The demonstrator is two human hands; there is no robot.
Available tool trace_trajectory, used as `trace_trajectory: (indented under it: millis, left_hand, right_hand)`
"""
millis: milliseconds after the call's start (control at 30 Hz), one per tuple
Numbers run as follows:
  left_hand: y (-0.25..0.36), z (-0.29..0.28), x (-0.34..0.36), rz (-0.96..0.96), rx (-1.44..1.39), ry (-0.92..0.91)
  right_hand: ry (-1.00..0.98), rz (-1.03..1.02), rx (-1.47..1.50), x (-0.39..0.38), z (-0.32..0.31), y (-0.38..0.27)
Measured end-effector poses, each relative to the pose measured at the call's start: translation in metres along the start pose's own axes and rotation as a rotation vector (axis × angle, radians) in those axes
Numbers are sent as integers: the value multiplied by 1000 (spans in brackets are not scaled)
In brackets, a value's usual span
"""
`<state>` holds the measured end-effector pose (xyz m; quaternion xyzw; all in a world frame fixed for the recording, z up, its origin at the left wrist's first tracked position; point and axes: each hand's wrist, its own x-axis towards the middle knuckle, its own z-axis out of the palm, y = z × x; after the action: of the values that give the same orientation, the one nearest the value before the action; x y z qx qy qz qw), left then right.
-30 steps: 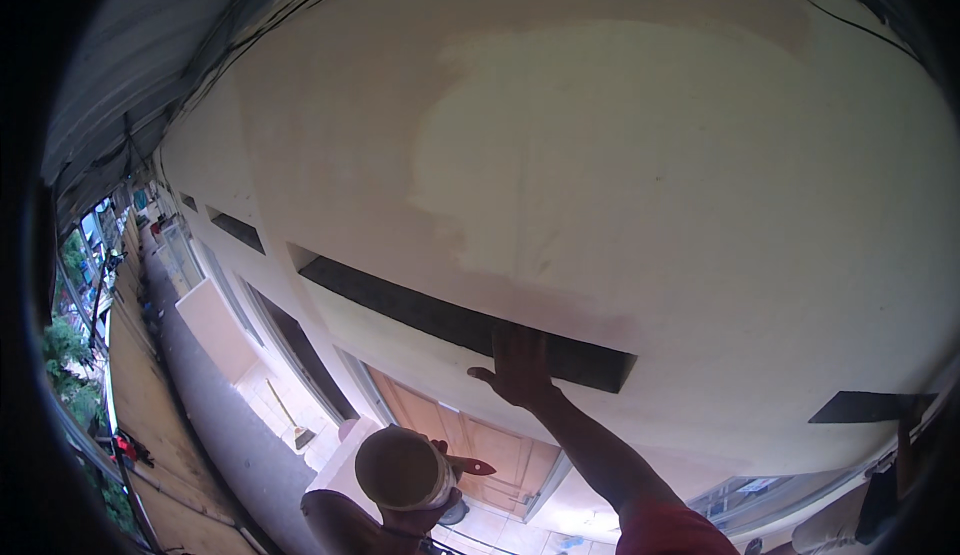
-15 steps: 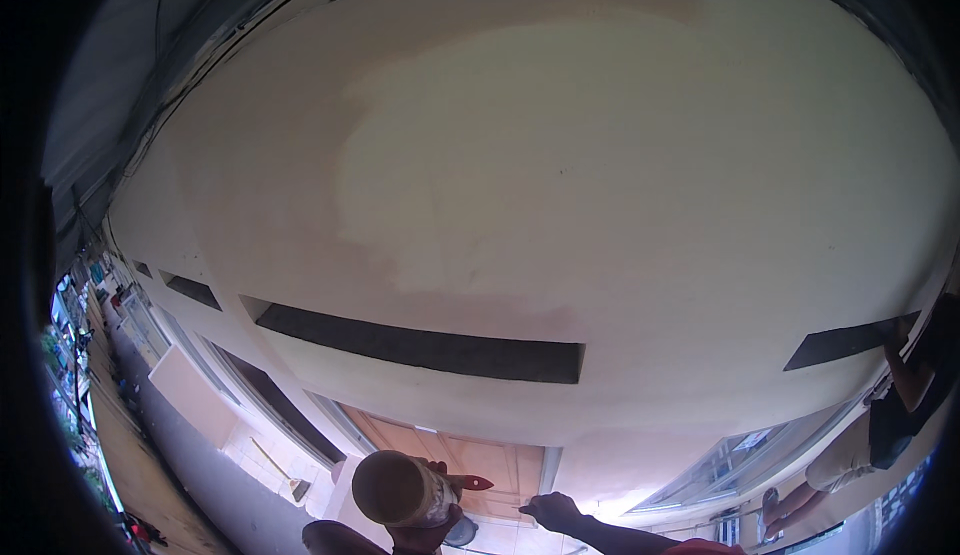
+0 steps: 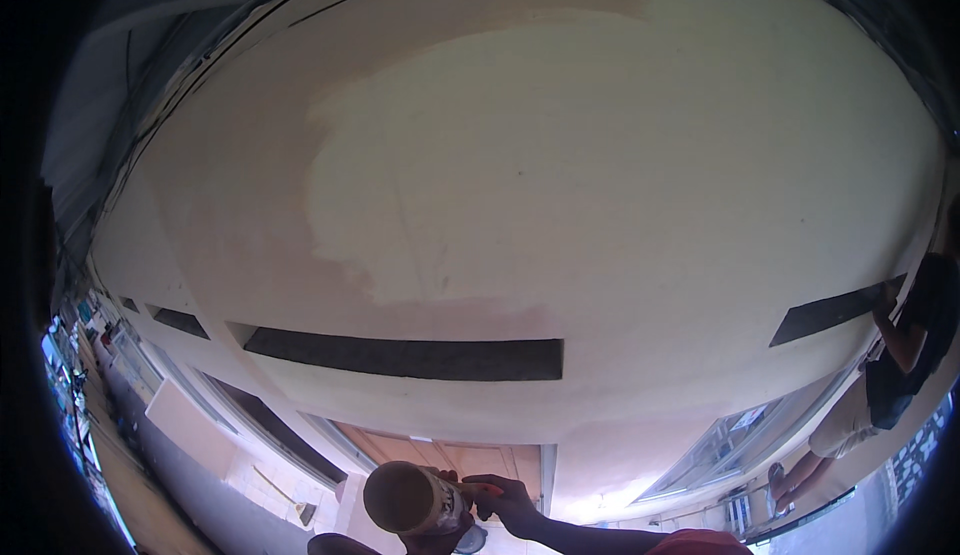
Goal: The person paints a ceiling using a paintbrush and a small paint container. They repeatedly dip the brush into the container and apply paint to the ceiling surface in long strokes, working along the edge near a dark trim.
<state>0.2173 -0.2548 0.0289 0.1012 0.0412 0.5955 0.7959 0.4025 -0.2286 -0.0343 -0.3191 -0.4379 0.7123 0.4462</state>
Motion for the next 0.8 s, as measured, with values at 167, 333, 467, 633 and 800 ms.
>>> trace_trajectory:
  millis: [167,333,467,633,800]
  left_hand:
    - [-1,-5,-3,-4,72,25]
    - [-11,-17,-22,24,303,72]
    - [-23,-36,-30,-49,-34,30]
    - [-23,-24,-23,-144,-76,15]
    - [-19,-38,-19,-82,-74,68]
  right_hand:
    - [66,-8,135,8,10,13]
    - [297,-96,116,14,3,-12]
    - [464,-247,79,11,-25,-53]
    - [584,-102,106,-20,-82,-45]
    - [690,109,471,-53,-114,-11]
